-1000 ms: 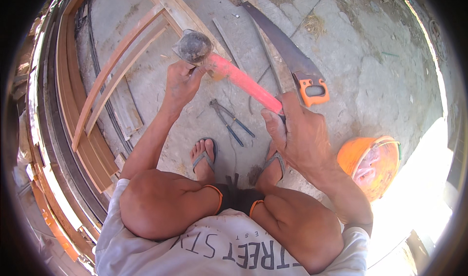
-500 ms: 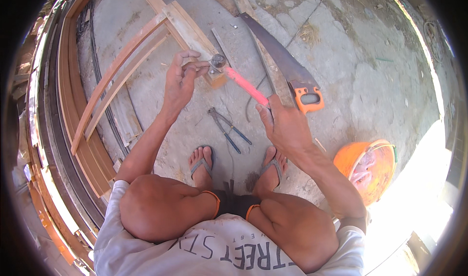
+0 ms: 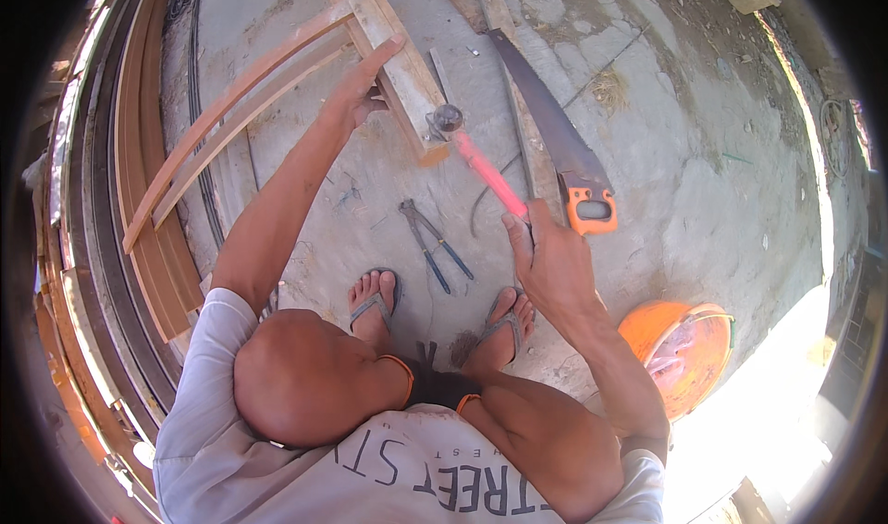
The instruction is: The person sits on the floor and uses a hand saw to cut a wooden plank. They then use pliers to remove nails from a small piece of wood and a hammer to drive nails into a wooden frame structure. The person continues to saw another plank and hammers nails into the frame.
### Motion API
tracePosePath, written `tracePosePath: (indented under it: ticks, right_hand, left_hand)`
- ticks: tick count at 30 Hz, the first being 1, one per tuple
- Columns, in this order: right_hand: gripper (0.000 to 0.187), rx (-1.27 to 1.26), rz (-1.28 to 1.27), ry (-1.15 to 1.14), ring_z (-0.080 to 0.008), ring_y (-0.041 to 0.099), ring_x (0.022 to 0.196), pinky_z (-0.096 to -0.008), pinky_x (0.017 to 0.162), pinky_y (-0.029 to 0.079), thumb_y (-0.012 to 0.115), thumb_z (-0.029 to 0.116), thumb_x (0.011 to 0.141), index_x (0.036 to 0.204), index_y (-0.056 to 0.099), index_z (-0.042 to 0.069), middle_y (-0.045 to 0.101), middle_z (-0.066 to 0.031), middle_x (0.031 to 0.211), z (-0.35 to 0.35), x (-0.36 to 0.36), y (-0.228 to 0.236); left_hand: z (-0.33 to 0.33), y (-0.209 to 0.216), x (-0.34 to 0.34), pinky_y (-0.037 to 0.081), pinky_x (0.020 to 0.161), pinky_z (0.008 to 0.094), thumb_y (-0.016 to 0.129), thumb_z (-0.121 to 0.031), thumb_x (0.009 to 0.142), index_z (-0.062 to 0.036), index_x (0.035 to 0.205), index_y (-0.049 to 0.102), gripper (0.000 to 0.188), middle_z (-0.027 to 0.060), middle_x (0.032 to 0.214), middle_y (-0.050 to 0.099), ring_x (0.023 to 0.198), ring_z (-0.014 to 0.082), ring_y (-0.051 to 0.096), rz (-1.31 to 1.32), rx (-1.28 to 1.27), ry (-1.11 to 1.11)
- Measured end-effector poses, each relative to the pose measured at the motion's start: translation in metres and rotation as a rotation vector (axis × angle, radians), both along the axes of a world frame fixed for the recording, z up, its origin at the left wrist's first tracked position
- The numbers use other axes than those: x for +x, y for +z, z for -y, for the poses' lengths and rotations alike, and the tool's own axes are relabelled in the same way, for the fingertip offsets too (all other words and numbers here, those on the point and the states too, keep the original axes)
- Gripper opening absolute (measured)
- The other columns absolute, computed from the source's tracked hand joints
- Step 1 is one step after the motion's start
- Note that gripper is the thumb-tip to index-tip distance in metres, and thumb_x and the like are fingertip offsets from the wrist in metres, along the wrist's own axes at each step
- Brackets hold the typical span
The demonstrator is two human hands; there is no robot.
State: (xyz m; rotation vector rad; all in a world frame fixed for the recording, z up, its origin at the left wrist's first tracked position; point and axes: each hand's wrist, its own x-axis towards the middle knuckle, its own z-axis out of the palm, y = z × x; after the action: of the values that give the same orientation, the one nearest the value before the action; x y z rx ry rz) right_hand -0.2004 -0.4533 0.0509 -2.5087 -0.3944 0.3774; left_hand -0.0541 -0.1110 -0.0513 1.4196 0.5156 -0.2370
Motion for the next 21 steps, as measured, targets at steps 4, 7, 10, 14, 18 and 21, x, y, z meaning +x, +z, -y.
tracePosePath:
  ticks: [4,7,10,14,18,21]
  right_hand:
    - [0.033,0.158,0.112,-0.107,-0.0385,0.061,0.056,-0.0424,0.052,0.046,0.059,0.033,0.11,0.103,0.056,0.001,0.06,-0.0198,0.066,0.0,-0.005,0.041]
    - [0.028,0.337,0.266,-0.043,-0.0376,0.061,0.055,-0.0419,0.052,0.046,0.061,0.029,0.109,0.104,0.055,0.001,0.059,-0.0198,0.067,0.014,-0.014,0.035]
    - [0.025,0.197,0.251,0.035,-0.0385,0.062,0.056,-0.0431,0.051,0.046,0.061,0.025,0.109,0.106,0.054,0.001,0.059,-0.0204,0.067,0.016,-0.019,0.005]
    - [0.03,0.125,0.098,0.024,-0.0366,0.059,0.052,-0.0428,0.049,0.042,0.059,0.03,0.11,0.101,0.051,0.002,0.056,-0.017,0.062,0.003,-0.006,0.01]
    - [0.047,0.567,0.258,-0.029,-0.0221,0.047,0.046,-0.0365,0.046,0.037,0.051,0.046,0.112,0.093,0.049,0.002,0.052,-0.0072,0.06,0.025,-0.014,0.028]
    - [0.056,1.083,0.369,-0.104,-0.0135,0.04,0.051,-0.0326,0.047,0.033,0.044,0.054,0.112,0.088,0.048,0.003,0.05,-0.0024,0.064,0.005,-0.022,-0.001]
  left_hand:
    - [0.009,0.007,-0.004,0.051,0.103,0.0629,0.09,-0.059,0.076,0.0044,0.16,0.02,0.127,0.0271,0.143,0.055,0.131,0.0394,0.06,0.036,-0.022,0.099]
    - [0.014,0.014,-0.008,0.056,0.098,0.0569,0.092,-0.054,0.076,0.0049,0.16,0.017,0.127,0.0262,0.141,0.056,0.125,0.0367,0.064,0.078,-0.044,0.129]
    - [0.021,0.018,-0.007,0.059,0.096,0.0496,0.092,-0.052,0.077,0.007,0.161,0.011,0.131,0.0272,0.142,0.055,0.123,0.0354,0.066,0.114,-0.053,0.148]
    - [0.013,0.005,-0.006,0.059,0.1,0.0458,0.092,-0.049,0.078,0.0116,0.163,-0.001,0.14,0.0302,0.145,0.053,0.125,0.0349,0.065,0.11,-0.002,0.208]
    - [0.017,0.016,-0.011,0.057,0.101,0.0437,0.092,-0.047,0.079,0.0134,0.163,-0.008,0.144,0.0323,0.149,0.051,0.128,0.0356,0.064,0.119,-0.067,0.169]
    - [0.018,0.002,-0.004,0.057,0.102,0.0429,0.092,-0.048,0.079,0.013,0.163,-0.01,0.145,0.0331,0.149,0.05,0.129,0.0359,0.063,0.146,-0.039,0.201]
